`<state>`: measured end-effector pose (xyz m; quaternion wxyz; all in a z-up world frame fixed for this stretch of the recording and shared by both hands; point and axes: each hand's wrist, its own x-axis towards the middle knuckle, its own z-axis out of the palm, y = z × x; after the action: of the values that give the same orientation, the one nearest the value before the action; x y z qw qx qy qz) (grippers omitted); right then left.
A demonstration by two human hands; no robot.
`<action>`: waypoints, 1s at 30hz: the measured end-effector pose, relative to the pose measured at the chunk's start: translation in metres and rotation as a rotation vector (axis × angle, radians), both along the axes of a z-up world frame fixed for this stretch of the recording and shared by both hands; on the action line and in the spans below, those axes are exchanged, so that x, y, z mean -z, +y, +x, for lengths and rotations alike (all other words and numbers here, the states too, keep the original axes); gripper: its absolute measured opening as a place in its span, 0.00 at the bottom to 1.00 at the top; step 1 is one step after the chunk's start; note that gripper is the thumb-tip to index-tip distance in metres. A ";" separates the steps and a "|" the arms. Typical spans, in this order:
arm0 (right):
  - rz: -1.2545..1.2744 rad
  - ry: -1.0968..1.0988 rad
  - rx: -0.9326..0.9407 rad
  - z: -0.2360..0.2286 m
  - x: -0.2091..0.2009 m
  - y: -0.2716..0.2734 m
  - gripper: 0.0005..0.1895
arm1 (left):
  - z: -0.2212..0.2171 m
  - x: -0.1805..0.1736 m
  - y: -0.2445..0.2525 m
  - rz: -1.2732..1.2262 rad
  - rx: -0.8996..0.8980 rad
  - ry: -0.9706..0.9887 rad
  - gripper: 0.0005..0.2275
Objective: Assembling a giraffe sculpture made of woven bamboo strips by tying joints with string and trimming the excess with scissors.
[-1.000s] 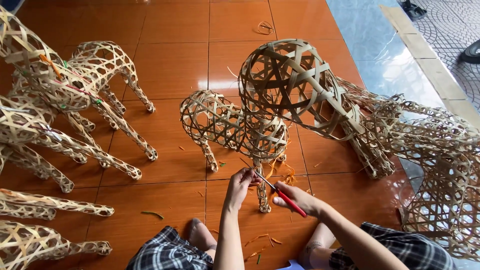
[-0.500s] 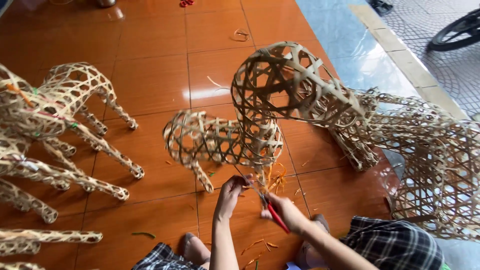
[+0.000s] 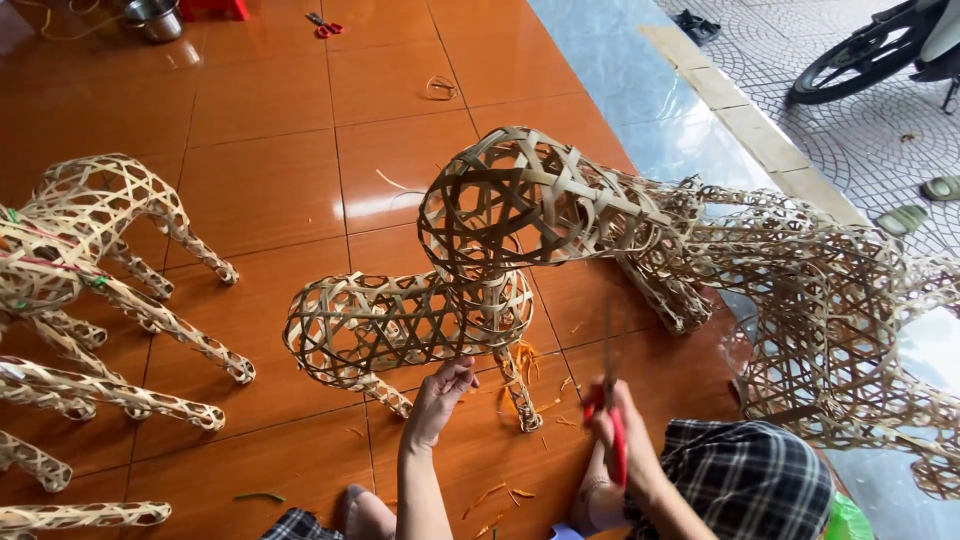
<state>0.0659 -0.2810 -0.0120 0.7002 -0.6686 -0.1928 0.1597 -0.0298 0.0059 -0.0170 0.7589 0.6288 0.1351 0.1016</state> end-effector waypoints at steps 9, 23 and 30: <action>-0.065 -0.367 0.015 0.054 -0.164 0.046 0.22 | 0.001 -0.016 -0.009 0.031 0.017 -0.040 0.08; -0.363 0.487 0.369 0.044 0.241 0.021 0.16 | -0.010 -0.043 0.000 0.354 -0.056 0.154 0.10; -0.564 -0.259 0.092 0.034 0.106 0.048 0.12 | -0.019 -0.072 -0.014 0.214 0.153 0.211 0.05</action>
<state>0.1002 -0.2328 -0.1175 0.4634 -0.8592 -0.1979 0.0884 -0.0490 -0.0078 0.0554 0.6749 0.7215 0.1545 -0.0092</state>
